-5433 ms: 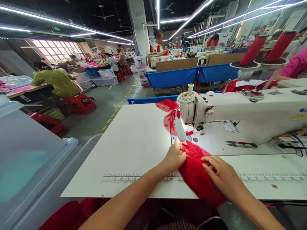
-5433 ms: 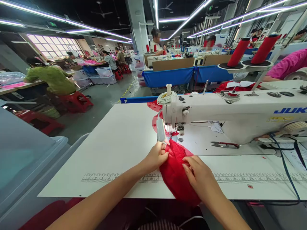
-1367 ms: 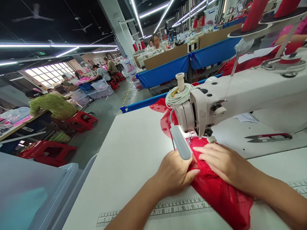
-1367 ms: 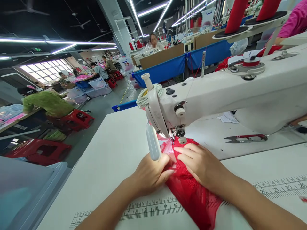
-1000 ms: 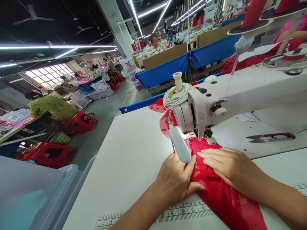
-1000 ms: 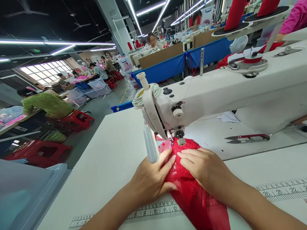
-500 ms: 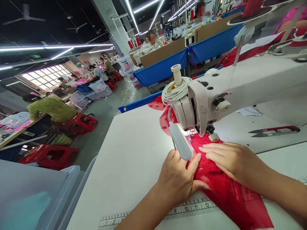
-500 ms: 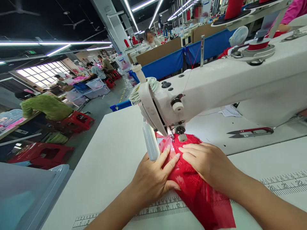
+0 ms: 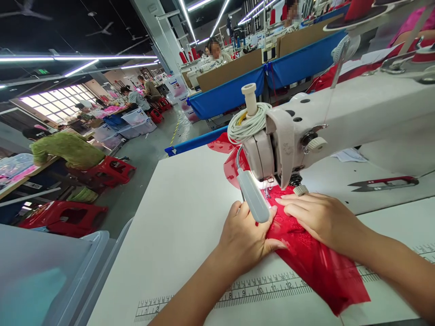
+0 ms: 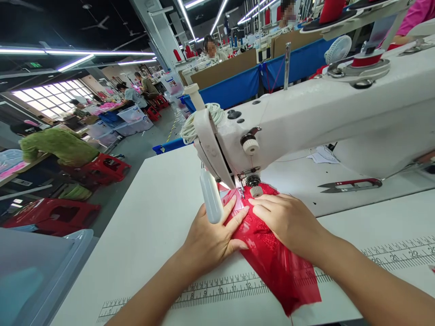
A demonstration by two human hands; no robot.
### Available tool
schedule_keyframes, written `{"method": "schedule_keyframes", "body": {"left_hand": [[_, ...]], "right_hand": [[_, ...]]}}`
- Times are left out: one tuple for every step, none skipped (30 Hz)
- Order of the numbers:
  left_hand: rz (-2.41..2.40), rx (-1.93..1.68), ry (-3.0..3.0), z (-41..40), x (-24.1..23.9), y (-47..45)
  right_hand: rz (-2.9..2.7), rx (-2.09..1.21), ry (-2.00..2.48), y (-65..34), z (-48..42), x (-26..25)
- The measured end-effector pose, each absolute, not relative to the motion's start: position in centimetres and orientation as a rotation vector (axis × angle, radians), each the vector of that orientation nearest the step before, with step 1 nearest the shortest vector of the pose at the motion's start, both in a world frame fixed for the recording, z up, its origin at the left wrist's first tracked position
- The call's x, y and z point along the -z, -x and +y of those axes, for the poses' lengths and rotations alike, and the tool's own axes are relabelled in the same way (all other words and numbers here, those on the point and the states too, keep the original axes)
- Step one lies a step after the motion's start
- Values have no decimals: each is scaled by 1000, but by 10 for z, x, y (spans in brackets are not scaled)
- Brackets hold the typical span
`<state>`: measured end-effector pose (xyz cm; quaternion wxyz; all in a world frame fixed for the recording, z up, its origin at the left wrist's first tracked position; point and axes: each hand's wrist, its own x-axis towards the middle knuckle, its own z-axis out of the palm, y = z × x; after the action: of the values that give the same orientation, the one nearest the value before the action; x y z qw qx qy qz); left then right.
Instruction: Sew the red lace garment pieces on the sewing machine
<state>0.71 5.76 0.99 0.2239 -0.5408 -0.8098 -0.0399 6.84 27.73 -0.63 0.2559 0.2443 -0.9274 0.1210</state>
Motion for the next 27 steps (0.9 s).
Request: {"method": "schedule_keyframes", "body": {"left_hand": [[-2239, 110, 1490, 58, -10, -6], [-2246, 110, 1484, 58, -10, -6], [-2250, 113, 1479, 58, -10, -5], [-2253, 120, 1474, 58, -11, -4], [-2255, 131, 1470, 58, -11, -3], [-2252, 147, 1465, 58, -11, -2], [-2243, 167, 1462, 58, -12, -1], [-2229, 186, 1467, 58, -13, 0], [-2208, 204, 1484, 59, -13, 2], [-2184, 216, 1520, 59, -14, 3], [-2157, 224, 1575, 59, -15, 3], [-2131, 228, 1644, 60, -16, 4], [-2109, 229, 1716, 60, -17, 3], [-2090, 230, 1778, 60, -18, 3], [-2085, 230, 1818, 61, -18, 2], [-2092, 234, 1836, 61, -19, 0], [-2116, 242, 1831, 61, -20, -1], [-2154, 252, 1812, 61, -20, -3], [-2197, 270, 1781, 61, -21, -5], [-2241, 294, 1744, 61, -21, -7], [-2277, 313, 1710, 61, -21, -8], [-2299, 319, 1684, 61, -21, -9], [-2307, 310, 1668, 61, -20, -10], [-2305, 287, 1665, 61, -19, -11], [-2301, 257, 1669, 61, -18, -11], [-2296, 228, 1677, 61, -16, -12], [-2291, 209, 1679, 61, -14, -12]], "right_hand": [[-2521, -325, -661, -68, 277, 6], [-2528, -323, -657, -67, 277, 5], [-2537, -322, -652, -66, 277, 4], [-2544, -324, -647, -65, 276, 3], [-2550, -326, -644, -64, 276, 3], [-2559, -328, -641, -63, 276, 2], [-2568, -325, -638, -62, 276, 2], [-2577, -316, -636, -62, 276, 2], [-2583, -306, -637, -61, 276, 3], [-2588, -295, -640, -60, 276, 3], [-2589, -288, -643, -60, 276, 4], [-2583, -288, -643, -60, 277, 5], [-2572, -295, -648, -60, 277, 6], [-2556, -310, -658, -61, 277, 7], [-2533, -330, -680, -63, 278, 8], [-2507, -355, -717, -65, 278, 9], [-2479, -382, -758, -67, 277, 10], [-2455, -408, -795, -69, 277, 10], [-2432, -431, -818, -71, 277, 10], [-2417, -450, -825, -73, 276, 10], [-2410, -461, -823, -75, 275, 10], [-2404, -465, -819, -76, 274, 9], [-2403, -463, -819, -77, 274, 7], [-2404, -460, -823, -77, 273, 6], [-2408, -458, -828, -77, 273, 5], [-2414, -456, -829, -77, 272, 4], [-2420, -455, -826, -78, 272, 4]]}}
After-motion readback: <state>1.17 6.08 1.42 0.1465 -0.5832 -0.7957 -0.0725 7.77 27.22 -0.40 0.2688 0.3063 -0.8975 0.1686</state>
